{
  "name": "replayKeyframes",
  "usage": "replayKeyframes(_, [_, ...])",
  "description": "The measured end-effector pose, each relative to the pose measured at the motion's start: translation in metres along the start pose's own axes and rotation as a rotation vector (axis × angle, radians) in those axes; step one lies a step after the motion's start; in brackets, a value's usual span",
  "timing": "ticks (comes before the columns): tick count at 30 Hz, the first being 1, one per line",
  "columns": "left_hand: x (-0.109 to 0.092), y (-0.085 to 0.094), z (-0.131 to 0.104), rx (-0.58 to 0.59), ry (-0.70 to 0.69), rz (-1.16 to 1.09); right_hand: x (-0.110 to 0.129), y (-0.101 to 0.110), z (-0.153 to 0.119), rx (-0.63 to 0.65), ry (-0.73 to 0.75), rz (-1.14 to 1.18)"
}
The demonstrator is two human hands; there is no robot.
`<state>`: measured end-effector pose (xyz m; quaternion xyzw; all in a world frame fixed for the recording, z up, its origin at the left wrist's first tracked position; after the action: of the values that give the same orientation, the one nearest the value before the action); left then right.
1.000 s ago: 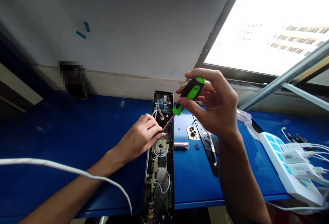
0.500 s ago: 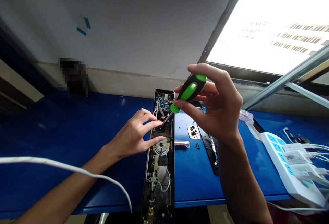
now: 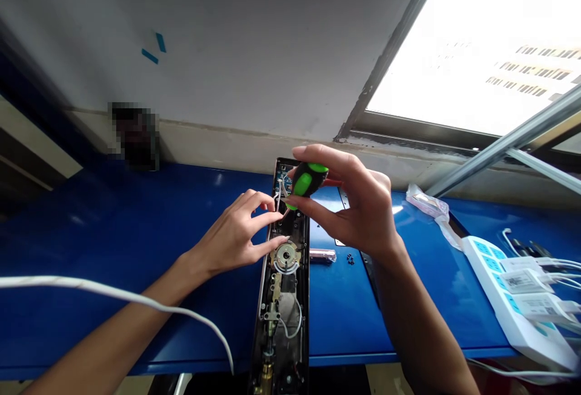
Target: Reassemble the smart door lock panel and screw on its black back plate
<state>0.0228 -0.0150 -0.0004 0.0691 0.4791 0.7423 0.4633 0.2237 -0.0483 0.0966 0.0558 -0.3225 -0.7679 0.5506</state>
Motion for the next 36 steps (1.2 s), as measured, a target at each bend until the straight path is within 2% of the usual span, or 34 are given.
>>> replayKeyframes(7, [0.001, -0.002, -0.001, 0.003, 0.002, -0.006, -0.001, -0.002, -0.003, 0.003, 0.048, -0.053])
replayKeyframes(10, [0.001, -0.002, -0.001, 0.011, 0.02, -0.032, -0.004, -0.004, -0.003, -0.034, 0.151, -0.098])
replayKeyframes(12, [0.0, 0.001, -0.001, 0.007, 0.044, -0.054, -0.005, -0.004, -0.002, -0.048, 0.198, -0.076])
replayKeyframes(14, [0.001, 0.004, -0.001, 0.019, 0.09, -0.084, -0.006, -0.003, 0.001, -0.027, 0.176, -0.003])
replayKeyframes(16, [0.004, 0.007, -0.001, 0.079, 0.158, -0.125, -0.005, -0.001, 0.002, -0.016, 0.152, 0.083])
replayKeyframes(18, [0.007, 0.009, -0.001, 0.16, 0.221, -0.16, -0.005, 0.002, 0.004, -0.067, 0.173, 0.132])
replayKeyframes(22, [0.01, 0.008, -0.003, 0.239, 0.29, -0.191, -0.005, 0.006, 0.004, -0.177, 0.258, 0.064])
replayKeyframes(27, [0.009, 0.005, -0.003, 0.301, 0.355, -0.229, -0.004, 0.003, 0.004, -0.086, 0.16, 0.17])
replayKeyframes(32, [0.008, 0.004, -0.003, 0.293, 0.365, -0.24, -0.006, 0.004, 0.003, -0.193, 0.236, 0.052])
replayKeyframes(36, [0.007, 0.001, -0.002, 0.314, 0.397, -0.282, -0.007, 0.002, 0.003, -0.128, 0.144, 0.086])
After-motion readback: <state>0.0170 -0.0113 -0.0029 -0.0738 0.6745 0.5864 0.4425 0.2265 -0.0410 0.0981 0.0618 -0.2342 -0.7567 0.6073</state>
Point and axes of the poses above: each hand's wrist, its own z-axis towards the middle knuckle, its own y-axis out of the back of the hand, x = y × z, the point moved 2 cm from there along z, towards the middle knuckle, and after that the axes turned 10 degrees about y, right-handed, at the moved point
